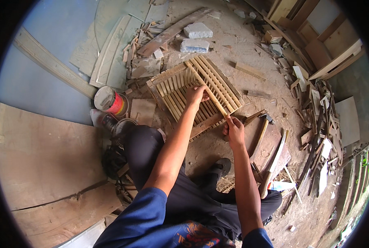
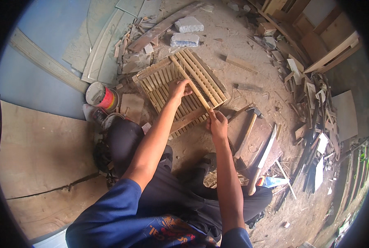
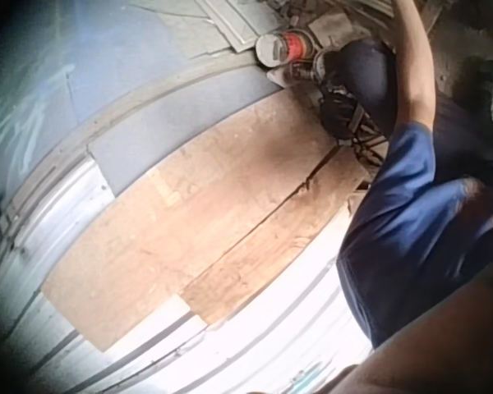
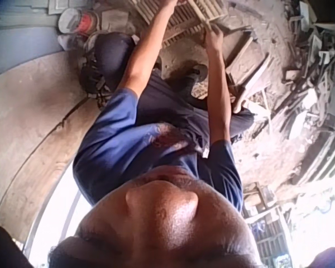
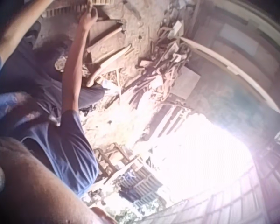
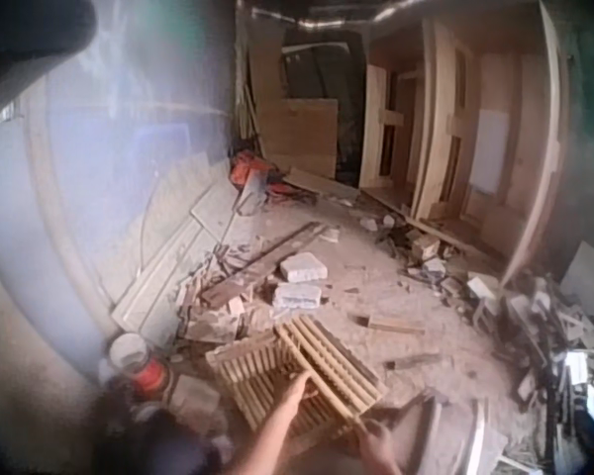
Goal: The person sits on the floor and assembles a rectangular bamboo structure. They use a hammer to drive nails into the bamboo slats and a hand saw to trim the ends of the slats flush with the frame.
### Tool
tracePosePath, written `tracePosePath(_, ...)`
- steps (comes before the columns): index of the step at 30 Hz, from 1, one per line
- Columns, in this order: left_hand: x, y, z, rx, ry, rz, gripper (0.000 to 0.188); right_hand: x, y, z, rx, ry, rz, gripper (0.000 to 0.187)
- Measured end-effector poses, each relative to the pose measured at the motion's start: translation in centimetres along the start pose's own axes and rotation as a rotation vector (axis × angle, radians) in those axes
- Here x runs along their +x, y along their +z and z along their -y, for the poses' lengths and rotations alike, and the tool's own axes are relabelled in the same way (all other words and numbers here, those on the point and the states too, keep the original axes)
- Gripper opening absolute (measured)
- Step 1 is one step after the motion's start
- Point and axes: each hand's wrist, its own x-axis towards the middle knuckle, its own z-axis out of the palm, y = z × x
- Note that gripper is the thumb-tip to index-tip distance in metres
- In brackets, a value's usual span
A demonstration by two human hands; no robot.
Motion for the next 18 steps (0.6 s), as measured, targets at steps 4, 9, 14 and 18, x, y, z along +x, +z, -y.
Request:
tracePosePath(4,0.3,-0.3,-0.3,-0.018,-0.004,0.001,0.023,-0.2,0.2,0.2,-0.047,-0.046,-0.02,0.029)
tracePosePath(9,0.7,-0.2,-0.5,0.001,0.051,-0.008,0.022,0.1,0.3,0.0,-0.104,-0.048,-0.048,0.03)
tracePosePath(14,0.4,0.4,-0.4,0.079,0.082,-0.072,0.028,0.3,-0.3,-1.2,-0.119,-0.053,-0.105,0.036)
tracePosePath(18,1.3,-0.5,0.1,0.085,0.083,-0.036,0.03,-0.4,0.3,-1.9,0.206,0.002,-0.116,0.055)
